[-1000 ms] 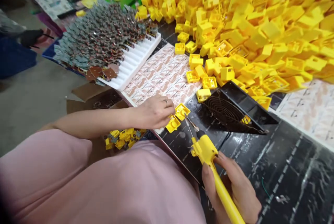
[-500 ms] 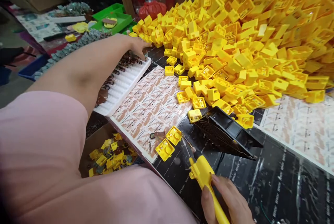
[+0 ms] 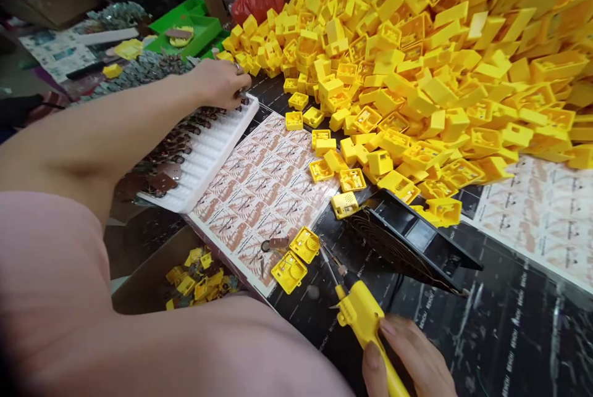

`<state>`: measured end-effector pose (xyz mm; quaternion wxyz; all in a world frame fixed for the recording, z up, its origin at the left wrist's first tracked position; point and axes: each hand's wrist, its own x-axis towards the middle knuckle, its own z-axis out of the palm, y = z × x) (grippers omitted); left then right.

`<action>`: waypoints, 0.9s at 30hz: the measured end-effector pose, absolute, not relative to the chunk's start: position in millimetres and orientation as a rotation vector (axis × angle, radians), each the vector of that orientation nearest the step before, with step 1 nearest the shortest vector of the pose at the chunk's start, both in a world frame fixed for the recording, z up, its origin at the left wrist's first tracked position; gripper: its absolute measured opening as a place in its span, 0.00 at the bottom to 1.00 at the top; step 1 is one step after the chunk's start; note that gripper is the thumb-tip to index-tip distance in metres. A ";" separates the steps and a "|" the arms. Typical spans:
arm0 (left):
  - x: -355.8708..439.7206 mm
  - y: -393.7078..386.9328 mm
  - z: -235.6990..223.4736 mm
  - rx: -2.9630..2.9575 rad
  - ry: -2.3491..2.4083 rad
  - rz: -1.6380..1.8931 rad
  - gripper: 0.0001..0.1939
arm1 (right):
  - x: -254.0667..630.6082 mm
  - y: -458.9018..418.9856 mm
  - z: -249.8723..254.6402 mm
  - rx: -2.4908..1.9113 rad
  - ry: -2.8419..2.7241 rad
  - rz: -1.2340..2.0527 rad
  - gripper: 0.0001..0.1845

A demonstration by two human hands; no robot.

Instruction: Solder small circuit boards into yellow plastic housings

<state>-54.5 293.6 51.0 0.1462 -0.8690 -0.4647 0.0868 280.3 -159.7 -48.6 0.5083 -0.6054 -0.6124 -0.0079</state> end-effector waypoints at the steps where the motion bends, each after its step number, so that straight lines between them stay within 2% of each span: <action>1: -56.6 281.0 53.8 -2.474 -1.322 0.190 0.18 | 278.5 -159.7 -49.6 -1.454 -1.464 -0.025 0.29; 5: -59.2 243.4 71.5 -2.442 -1.679 -0.417 0.17 | 269.8 -157.8 -50.3 -1.453 -1.356 -0.021 0.24; 7: -53.4 226.7 81.5 -2.520 -1.900 -0.606 0.18 | 267.9 -156.1 -50.6 -1.425 -1.345 0.003 0.22; 10: -33.2 199.0 83.0 -2.836 -2.075 -0.468 0.23 | 269.4 -154.8 -53.2 -1.362 -1.348 -0.017 0.18; 16: 18.6 153.5 33.2 -2.916 -2.048 0.024 0.18 | 271.2 -158.8 -52.8 -1.447 -1.348 0.045 0.08; 18: 25.9 144.9 20.7 -2.947 -1.878 -0.028 0.19 | 269.3 -158.3 -48.5 -1.439 -1.351 0.066 0.08; 22: 24.0 126.1 17.1 -3.006 -1.649 -0.462 0.25 | 265.4 -156.2 -38.7 -1.386 -1.347 0.097 0.11; 25: 16.0 109.2 21.5 -3.042 -1.762 -0.621 0.24 | 265.3 -157.5 -34.3 -1.464 -1.298 0.096 0.14; 27: 8.7 101.4 22.3 -3.103 -1.943 -0.579 0.20 | 266.9 -158.8 -33.2 -1.480 -1.323 0.080 0.20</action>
